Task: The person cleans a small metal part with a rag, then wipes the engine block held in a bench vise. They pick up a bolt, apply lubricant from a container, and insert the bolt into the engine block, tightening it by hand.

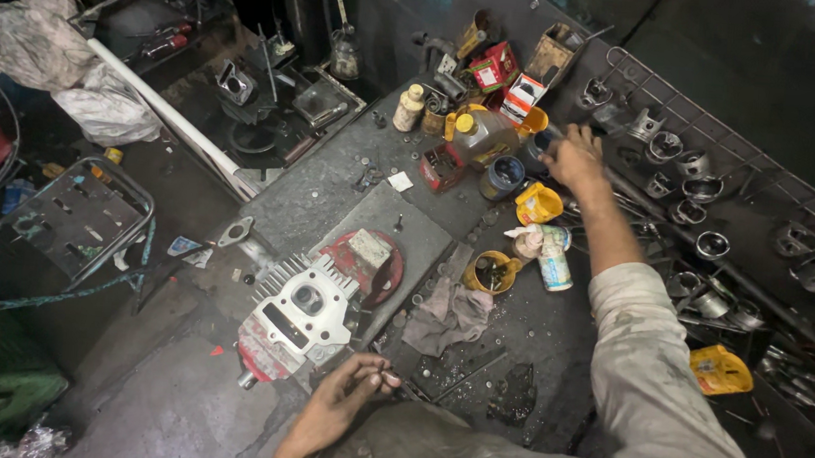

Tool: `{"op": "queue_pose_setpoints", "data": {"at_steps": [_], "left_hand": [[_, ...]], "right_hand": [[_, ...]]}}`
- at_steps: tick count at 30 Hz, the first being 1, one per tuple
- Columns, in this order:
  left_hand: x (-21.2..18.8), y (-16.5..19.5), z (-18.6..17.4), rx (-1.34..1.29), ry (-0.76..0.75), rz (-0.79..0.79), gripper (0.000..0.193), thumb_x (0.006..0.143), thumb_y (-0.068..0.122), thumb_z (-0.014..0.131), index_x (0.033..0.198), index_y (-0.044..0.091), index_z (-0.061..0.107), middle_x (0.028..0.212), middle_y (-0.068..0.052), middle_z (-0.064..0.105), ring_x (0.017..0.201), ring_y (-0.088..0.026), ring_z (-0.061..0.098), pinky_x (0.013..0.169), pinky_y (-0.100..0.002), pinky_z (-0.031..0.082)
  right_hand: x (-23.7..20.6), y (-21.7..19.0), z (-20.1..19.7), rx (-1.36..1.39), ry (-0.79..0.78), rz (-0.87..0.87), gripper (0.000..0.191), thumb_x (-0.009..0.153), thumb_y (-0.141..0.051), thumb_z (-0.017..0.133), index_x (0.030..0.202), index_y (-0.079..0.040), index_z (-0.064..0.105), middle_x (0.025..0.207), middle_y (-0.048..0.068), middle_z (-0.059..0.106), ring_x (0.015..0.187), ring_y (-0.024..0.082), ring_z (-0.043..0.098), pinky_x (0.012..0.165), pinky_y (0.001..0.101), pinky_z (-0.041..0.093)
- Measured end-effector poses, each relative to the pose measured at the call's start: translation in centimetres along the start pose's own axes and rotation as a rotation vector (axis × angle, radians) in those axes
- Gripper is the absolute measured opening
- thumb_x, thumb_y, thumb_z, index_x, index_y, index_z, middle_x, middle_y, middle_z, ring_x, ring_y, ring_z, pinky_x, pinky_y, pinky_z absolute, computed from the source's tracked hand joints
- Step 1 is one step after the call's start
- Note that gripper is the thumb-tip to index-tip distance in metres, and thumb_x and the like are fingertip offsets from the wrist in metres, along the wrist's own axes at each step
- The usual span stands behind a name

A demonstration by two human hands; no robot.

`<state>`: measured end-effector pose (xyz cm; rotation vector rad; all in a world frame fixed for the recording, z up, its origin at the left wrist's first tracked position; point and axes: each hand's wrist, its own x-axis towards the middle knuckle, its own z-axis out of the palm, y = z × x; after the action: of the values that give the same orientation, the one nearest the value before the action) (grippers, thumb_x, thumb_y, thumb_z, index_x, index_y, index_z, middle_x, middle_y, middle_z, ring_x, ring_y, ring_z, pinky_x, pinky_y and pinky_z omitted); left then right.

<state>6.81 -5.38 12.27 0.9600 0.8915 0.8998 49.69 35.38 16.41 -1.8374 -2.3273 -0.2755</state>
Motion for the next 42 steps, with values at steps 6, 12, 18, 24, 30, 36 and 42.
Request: {"op": "queue_pose_setpoints", "data": {"at_steps": [6,12,18,24,30,36,42], "left_hand": [[-0.7,3.3,0.8,-0.032,-0.075,-0.054,0.024,0.102,0.005,0.055,0.124,-0.003,0.059,0.109,-0.011,0.076,0.108,-0.017,0.071,0.098,-0.030,0.056],[-3.2,8.2,1.4,0.213,-0.202,0.148,0.035,0.097,-0.003,0.060,0.132,0.000,0.065,0.104,-0.012,0.075,0.102,-0.019,0.073,0.095,-0.033,0.056],[-2.6,12.5,0.8,-0.068,-0.138,0.462,0.012,0.101,-0.010,0.060,0.102,0.001,0.064,0.103,-0.015,0.071,0.102,-0.026,0.072,0.091,-0.040,0.059],[1.9,16.0,2.8,-0.259,0.055,0.732,0.010,0.097,-0.010,0.065,0.091,-0.003,0.066,0.093,-0.016,0.073,0.090,-0.027,0.074,0.096,-0.048,0.064],[3.1,17.7,5.5,-0.068,0.147,0.732,0.015,0.088,-0.014,0.071,0.093,-0.001,0.076,0.097,-0.017,0.076,0.095,-0.027,0.076,0.086,-0.037,0.063],[2.9,18.4,6.0,0.103,0.234,0.865,0.026,0.085,-0.017,0.059,0.093,0.001,0.076,0.096,-0.013,0.077,0.096,-0.026,0.078,0.089,-0.035,0.064],[2.3,18.8,5.9,0.174,0.307,0.889,0.023,0.087,-0.011,0.058,0.095,0.001,0.076,0.099,-0.014,0.077,0.095,-0.024,0.077,0.085,-0.034,0.064]], "right_hand": [[-1.0,-1.9,-1.1,0.204,0.067,0.220,0.046,0.079,-0.023,0.087,0.115,-0.007,0.062,0.131,0.016,0.054,0.129,0.039,0.048,0.106,0.0549,0.040],[-6.0,-8.2,-7.5,1.703,0.100,0.199,0.049,0.098,-0.035,0.069,0.132,-0.008,0.047,0.126,0.010,0.064,0.121,0.024,0.063,0.099,0.0414,0.052],[-15.3,-19.1,-14.2,2.604,-0.166,-0.113,0.098,0.099,-0.075,0.035,0.166,-0.005,0.026,0.095,0.008,0.066,0.088,0.025,0.060,0.087,0.0446,0.049],[-19.4,-28.3,-15.2,2.909,-0.503,-0.560,0.092,0.103,-0.078,0.032,0.174,-0.024,0.012,0.091,0.011,0.072,0.070,0.022,0.051,0.076,0.0405,0.045],[-23.7,-31.1,-12.4,2.893,-0.662,-0.445,0.089,0.095,-0.074,0.042,0.161,-0.035,-0.002,0.123,0.008,0.067,0.068,0.026,0.067,0.066,0.0426,0.049],[-26.3,-29.4,-8.3,2.699,-0.525,-0.322,0.091,0.098,-0.073,0.047,0.169,-0.030,0.011,0.125,0.003,0.067,0.085,0.024,0.068,0.066,0.0341,0.050],[-26.0,-27.3,-7.6,2.118,-0.364,-0.297,0.098,0.098,-0.076,0.046,0.173,-0.019,0.020,0.114,0.002,0.064,0.087,0.016,0.061,0.067,0.0312,0.049]]}}
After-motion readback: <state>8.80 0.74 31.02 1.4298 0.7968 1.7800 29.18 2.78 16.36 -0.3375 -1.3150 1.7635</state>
